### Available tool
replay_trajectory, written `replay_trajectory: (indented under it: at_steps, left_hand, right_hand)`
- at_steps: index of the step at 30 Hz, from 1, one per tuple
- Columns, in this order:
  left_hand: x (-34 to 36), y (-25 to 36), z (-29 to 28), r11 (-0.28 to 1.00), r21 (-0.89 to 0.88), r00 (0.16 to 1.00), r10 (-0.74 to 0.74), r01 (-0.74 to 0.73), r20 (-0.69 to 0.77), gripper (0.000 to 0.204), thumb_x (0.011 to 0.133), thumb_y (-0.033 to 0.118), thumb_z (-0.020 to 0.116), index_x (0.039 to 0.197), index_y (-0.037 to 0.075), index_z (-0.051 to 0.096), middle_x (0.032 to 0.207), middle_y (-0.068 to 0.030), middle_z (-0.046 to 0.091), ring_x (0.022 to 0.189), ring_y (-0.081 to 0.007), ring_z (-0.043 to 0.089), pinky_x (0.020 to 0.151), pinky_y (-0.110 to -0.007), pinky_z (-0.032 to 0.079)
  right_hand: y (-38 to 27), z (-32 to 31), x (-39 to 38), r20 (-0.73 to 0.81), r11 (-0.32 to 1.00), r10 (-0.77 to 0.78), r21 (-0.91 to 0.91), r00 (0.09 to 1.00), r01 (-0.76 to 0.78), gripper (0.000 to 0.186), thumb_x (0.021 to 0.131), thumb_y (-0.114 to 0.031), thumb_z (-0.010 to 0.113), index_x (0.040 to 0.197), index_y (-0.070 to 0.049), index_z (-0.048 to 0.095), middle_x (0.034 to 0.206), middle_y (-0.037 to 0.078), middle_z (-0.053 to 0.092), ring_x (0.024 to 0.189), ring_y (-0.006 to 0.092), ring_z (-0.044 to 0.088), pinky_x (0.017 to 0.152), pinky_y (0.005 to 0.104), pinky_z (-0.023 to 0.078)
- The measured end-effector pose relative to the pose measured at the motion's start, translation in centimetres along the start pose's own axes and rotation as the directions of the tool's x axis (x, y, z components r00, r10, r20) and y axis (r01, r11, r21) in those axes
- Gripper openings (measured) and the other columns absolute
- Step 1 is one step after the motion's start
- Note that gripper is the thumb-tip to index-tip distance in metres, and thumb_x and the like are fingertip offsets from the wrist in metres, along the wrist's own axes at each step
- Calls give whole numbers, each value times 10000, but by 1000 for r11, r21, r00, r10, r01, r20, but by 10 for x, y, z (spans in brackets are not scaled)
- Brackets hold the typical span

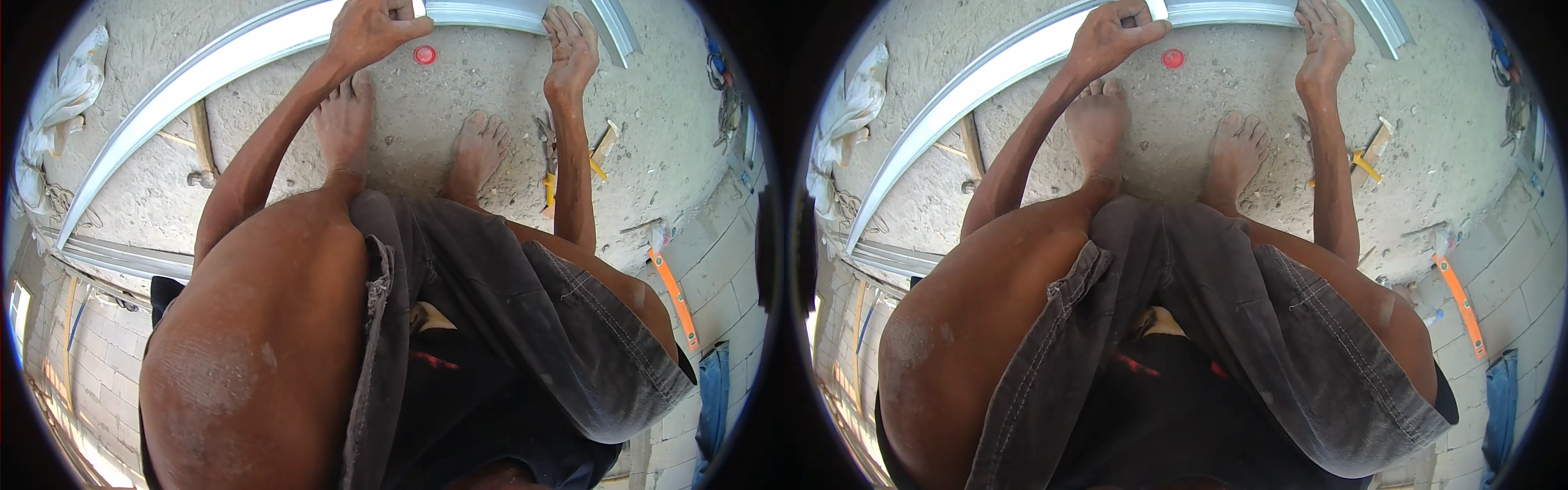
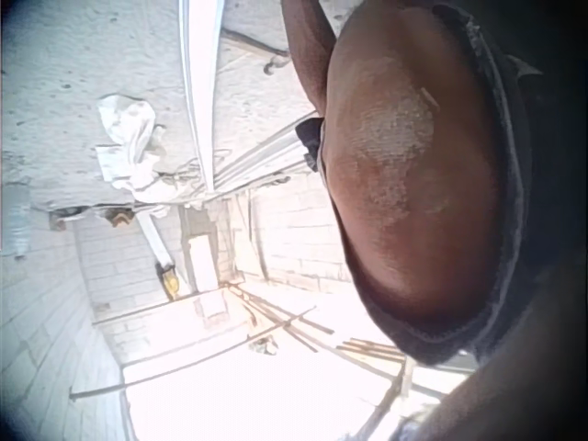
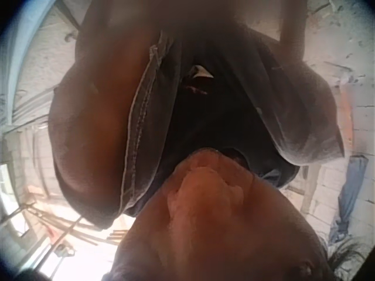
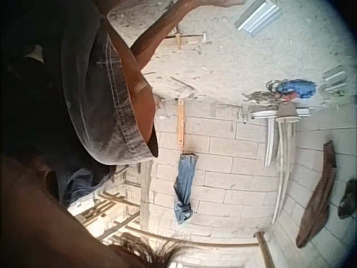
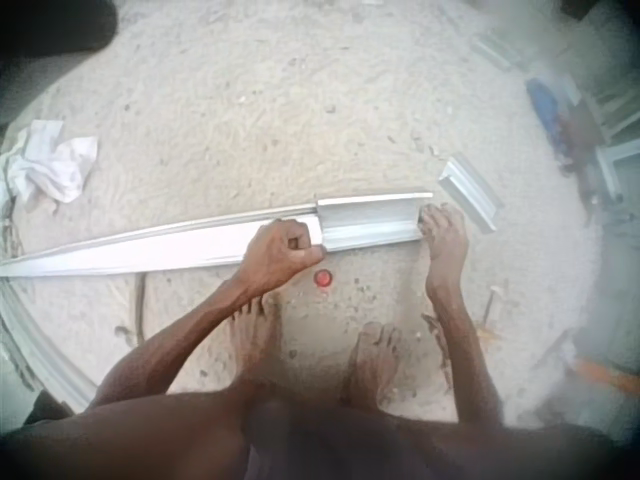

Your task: The person cuts notches into a curved metal profile using hand shears and bends the cut sections by hand.

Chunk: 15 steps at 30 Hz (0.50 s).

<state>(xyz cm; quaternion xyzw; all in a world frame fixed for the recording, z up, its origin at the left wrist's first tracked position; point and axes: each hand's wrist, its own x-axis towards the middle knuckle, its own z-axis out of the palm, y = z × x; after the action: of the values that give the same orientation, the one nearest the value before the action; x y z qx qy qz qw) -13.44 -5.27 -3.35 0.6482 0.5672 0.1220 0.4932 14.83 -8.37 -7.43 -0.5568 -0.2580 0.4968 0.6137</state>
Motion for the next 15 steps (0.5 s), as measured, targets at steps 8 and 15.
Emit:
replay_trajectory:
  at_steps: [8, 15]
  left_hand:
    - [-9, -22, 12, 926, 260, 926, 326, -274, -188, 420, 773, 416, 686, 642, 43, 547, 655, -22, 503, 621, -153, 451, 563, -347, 369]
    - [-11, -14, 13, 960, 171, 955, 248, -220, -163, 399, 781, 399, 673, 672, 35, 551, 672, -28, 516, 624, -161, 458, 586, -347, 388]
  right_hand:
    - [-63, 40, 26, 666, 219, -286, -654, 689, 724, 611, 663, 35, 556, 1269, -12, 498, 1275, 202, 530, 1219, 337, 488, 1053, 400, 361]
    - [-52, 67, 20, 839, 82, -10, -542, 545, 836, 527, 690, -32, 627, 1208, -21, 528, 1204, 216, 557, 1164, 371, 509, 1023, 440, 392]
